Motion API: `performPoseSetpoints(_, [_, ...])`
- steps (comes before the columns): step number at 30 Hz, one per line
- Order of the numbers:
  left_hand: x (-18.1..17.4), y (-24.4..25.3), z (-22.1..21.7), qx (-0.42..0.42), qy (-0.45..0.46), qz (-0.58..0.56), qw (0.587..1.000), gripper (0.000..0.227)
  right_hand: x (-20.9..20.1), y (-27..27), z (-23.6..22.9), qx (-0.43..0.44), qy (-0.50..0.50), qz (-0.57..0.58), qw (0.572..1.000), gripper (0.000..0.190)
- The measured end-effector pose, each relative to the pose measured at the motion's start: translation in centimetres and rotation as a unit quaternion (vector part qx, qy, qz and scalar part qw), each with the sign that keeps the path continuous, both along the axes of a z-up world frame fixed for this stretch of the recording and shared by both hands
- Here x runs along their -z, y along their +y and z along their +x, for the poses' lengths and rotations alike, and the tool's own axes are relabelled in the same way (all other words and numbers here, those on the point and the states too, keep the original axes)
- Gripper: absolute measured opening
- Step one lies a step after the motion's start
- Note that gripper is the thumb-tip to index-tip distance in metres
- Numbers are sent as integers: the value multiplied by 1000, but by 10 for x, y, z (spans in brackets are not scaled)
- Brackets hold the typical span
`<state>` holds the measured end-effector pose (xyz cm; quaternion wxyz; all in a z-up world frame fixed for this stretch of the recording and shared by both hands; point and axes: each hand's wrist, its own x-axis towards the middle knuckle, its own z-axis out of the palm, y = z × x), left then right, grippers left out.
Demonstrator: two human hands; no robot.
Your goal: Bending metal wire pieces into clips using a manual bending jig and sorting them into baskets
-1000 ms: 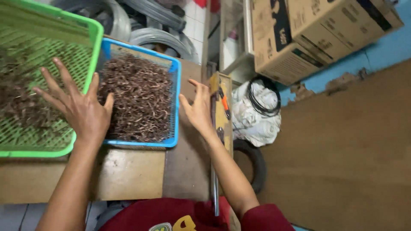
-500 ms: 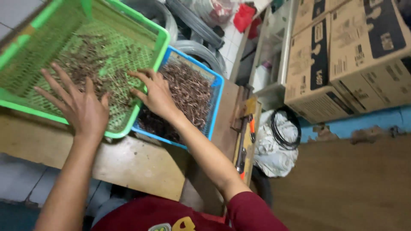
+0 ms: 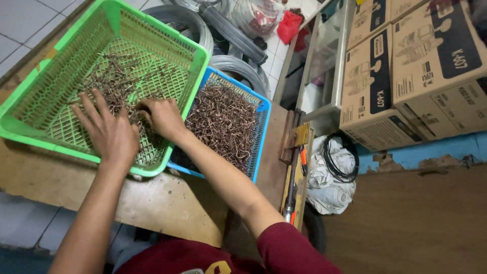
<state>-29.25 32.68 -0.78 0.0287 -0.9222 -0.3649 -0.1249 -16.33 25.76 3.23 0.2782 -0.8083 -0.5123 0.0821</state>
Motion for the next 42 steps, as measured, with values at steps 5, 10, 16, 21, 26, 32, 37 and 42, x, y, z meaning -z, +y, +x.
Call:
performPoseSetpoints(5, [0, 4, 5, 52, -118, -17, 992, 32, -20, -11, 5, 9, 20, 63, 998, 12])
performPoseSetpoints(10, [-17, 5, 8, 101, -188, -55, 975, 27, -22, -21, 20, 66, 186, 94, 976, 10])
performPoseSetpoints(16, [-43, 10, 6, 114, -224, -59, 966, 23, -7, -30, 30, 82, 316, 143, 934, 14])
performPoseSetpoints(21, [-50, 10, 11, 140, -235, -74, 959, 21, -15, -35, 29, 30, 318, 124, 940, 19])
performPoseSetpoints(26, [-57, 2, 9, 74, -109, 78, 988, 20, -9, -42, 14, 20, 103, 85, 991, 49])
performPoseSetpoints(32, [-80, -18, 25, -9, 85, 116, 990, 28, 10, -42, 7, -9, 23, 50, 998, 43])
performPoseSetpoints(37, [-80, -22, 29, 27, 25, 127, 991, 26, -6, -44, 3, -14, 35, 121, 992, 36])
performPoseSetpoints(42, [-88, -29, 35, 150, -194, 75, 967, 25, -22, -67, 18, 35, 100, 187, 977, 23])
